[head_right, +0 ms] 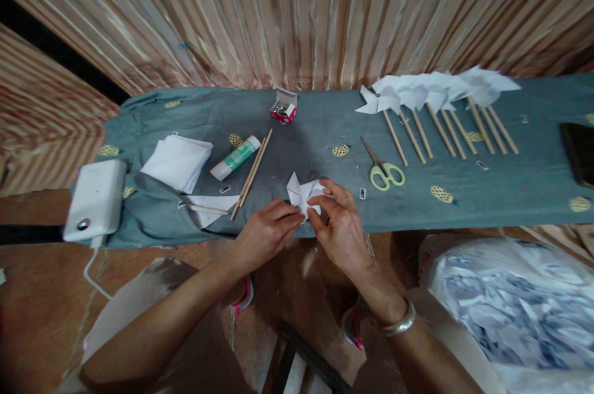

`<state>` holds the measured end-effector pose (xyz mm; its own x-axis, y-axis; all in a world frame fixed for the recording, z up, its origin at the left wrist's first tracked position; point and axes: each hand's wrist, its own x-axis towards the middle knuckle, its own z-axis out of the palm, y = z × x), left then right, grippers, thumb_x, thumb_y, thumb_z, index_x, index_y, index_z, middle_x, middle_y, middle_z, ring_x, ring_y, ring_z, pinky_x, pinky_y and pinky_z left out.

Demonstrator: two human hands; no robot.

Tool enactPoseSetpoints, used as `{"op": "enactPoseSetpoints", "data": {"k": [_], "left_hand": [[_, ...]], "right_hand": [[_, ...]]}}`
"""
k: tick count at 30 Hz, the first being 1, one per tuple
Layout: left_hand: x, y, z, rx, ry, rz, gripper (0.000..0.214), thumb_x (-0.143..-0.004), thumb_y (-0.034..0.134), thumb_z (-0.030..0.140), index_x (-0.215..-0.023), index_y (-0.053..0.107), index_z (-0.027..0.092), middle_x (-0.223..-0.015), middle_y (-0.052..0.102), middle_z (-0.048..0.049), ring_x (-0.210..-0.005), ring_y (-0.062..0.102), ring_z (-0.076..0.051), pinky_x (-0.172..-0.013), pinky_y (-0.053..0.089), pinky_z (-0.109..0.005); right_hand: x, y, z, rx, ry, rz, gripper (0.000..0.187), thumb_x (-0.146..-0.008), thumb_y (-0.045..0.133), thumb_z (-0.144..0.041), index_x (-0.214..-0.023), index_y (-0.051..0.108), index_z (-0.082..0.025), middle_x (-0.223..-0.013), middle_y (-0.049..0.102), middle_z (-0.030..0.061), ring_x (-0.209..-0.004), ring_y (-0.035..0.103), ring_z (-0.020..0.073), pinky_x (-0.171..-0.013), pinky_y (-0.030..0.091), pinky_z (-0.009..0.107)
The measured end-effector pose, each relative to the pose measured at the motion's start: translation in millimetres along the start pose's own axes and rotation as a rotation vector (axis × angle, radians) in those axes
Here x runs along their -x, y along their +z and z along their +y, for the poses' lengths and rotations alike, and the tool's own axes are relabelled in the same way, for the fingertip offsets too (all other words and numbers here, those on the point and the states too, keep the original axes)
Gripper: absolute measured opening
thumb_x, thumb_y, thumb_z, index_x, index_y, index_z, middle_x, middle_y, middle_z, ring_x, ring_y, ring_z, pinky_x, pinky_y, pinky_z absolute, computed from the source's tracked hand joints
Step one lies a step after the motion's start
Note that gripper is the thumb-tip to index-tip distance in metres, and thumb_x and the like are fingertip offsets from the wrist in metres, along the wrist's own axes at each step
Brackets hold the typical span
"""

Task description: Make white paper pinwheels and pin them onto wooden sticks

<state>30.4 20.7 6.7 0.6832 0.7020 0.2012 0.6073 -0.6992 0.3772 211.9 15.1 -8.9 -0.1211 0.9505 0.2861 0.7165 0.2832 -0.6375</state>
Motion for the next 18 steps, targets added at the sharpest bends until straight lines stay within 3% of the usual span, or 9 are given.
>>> {"op": "enactPoseSetpoints", "data": {"k": [14,18], "left_hand": [[-0.1,2.0,-0.7,0.002,-0.007,-0.007,0.017,-0.092,0.047,0.014,-0.095,0.064,0.012,-0.092,0.065,-0.0072,-0.09,0.058,-0.019,-0.08,0.052,-0.03],[-0.2,0.4,0.3,-0.005,-0.013,-0.029,0.016,-0.091,0.049,0.013,-0.095,0.064,0.012,-0.091,0.065,-0.0072,-0.09,0.058,-0.019,-0.08,0.053,-0.031]], "right_hand": [[2.2,0.0,-6.8,0.124,-0.099,-0.044,0.027,-0.09,0.05,-0.024,-0.105,0.072,-0.018,-0.133,0.052,0.0141,-0.118,0.051,0.0315,-0.1,0.042,0.052],[5.9,1.1,-5.9,0.167,-0.111,-0.076,0.031,-0.088,0.048,-0.018,-0.111,0.069,-0.02,-0.14,0.048,0.0126,-0.126,0.046,0.0336,-0.1,0.041,0.055]]}}
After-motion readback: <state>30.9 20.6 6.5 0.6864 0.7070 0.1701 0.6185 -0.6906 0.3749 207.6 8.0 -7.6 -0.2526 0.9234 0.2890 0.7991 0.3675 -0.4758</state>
